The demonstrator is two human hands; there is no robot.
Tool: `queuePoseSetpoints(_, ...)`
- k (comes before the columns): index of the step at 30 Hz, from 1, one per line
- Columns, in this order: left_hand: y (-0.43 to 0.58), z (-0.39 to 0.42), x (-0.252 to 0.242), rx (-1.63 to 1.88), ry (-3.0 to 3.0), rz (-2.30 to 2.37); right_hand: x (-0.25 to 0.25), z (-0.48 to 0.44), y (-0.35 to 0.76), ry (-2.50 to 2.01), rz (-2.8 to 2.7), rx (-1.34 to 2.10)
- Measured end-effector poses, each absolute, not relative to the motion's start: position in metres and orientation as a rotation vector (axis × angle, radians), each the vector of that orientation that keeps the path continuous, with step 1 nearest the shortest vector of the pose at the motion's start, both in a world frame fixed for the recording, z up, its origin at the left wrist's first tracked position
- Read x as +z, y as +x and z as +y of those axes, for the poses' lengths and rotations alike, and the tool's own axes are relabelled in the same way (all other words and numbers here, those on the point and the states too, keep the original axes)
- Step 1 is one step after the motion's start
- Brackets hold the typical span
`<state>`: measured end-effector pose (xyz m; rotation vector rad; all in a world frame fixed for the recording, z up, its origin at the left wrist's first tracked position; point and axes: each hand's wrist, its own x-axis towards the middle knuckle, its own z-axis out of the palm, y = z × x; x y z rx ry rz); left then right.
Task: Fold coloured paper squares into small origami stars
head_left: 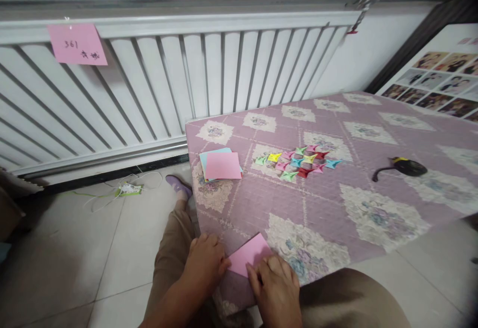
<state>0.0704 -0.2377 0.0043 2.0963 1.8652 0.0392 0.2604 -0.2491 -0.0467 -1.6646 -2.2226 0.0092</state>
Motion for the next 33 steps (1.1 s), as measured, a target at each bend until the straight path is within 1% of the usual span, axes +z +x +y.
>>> queuePoseSetpoints(5,0.071,-0.238,0.008,-0.03,2.128,1.87,-0.037,-0.248,0.255,-1.697,-2.205,0.039)
queuePoseSetpoints(12,0.055,-0.24,-0.003,0.062,2.129,1.876,-0.028,-0.248,0.252,-1.714,-2.178,0.047)
queuePoseSetpoints(15,0.051,-0.241,-0.006,0.148,2.325,1.719,-0.026,-0.249,0.252,-1.718,-2.174,0.071)
queuePoseSetpoints(19,0.053,-0.242,-0.002,0.302,2.736,1.222,-0.025,-0.251,0.252,-1.684,-2.119,0.107)
queuePoseSetpoints(21,0.056,-0.242,-0.001,0.311,2.864,1.067,-0.026,-0.252,0.253,-1.661,-2.08,0.123)
queuePoseSetpoints(26,0.057,-0.241,-0.007,0.241,3.073,0.991,-0.034,-0.258,0.261,-1.5,-2.036,0.13)
queuePoseSetpoints(33,0.053,-0.243,-0.02,0.235,3.072,1.014,-0.042,-0.285,0.262,-1.292,-2.246,-0.103)
